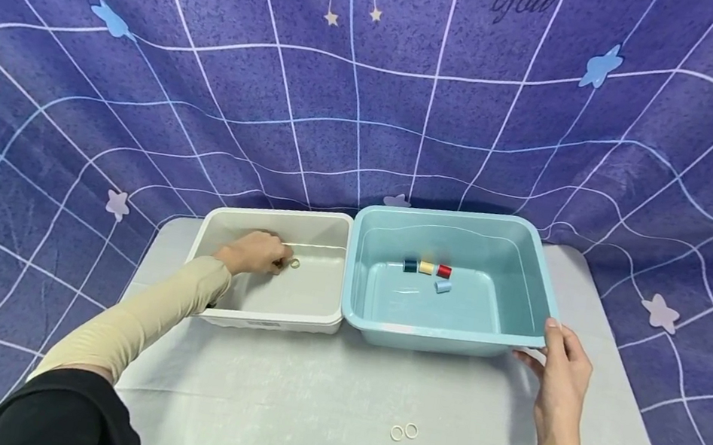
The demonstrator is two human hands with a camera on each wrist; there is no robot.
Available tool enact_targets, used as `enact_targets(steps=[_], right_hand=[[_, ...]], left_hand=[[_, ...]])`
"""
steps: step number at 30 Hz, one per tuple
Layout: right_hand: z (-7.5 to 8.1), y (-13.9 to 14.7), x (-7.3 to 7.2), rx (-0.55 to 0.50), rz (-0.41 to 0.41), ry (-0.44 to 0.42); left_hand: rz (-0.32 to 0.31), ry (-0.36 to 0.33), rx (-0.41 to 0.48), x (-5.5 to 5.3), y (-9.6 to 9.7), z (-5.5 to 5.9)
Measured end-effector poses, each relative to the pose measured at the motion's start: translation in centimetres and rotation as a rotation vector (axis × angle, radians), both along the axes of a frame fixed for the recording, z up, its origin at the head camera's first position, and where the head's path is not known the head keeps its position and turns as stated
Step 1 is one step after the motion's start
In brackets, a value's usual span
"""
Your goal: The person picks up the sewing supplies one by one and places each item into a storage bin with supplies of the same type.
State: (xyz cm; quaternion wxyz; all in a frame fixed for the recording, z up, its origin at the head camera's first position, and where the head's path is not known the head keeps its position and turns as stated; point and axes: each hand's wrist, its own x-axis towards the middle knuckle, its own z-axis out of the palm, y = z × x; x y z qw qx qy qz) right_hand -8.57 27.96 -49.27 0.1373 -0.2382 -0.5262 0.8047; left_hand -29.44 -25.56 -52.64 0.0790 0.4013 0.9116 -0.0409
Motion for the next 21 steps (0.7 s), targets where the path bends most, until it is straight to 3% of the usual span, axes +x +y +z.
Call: enact_targets(steps=[7,14,21], right_hand=[[0.02,0.09,0.03,-0.003,0.008,0.004],[-0.05,0.17,0.16,-0.016,0.02,0.011],[0.07,0.04,0.2,-0.008,0.016,0.008]], left_hand=[[0.04,-0.014,-0.044,-0.02,0.08,0.13],[0.046,0.007,-0.032,0.04,0.18,0.28],[0.059,-0.052,0.017,-0.24,-0.04,0.94]])
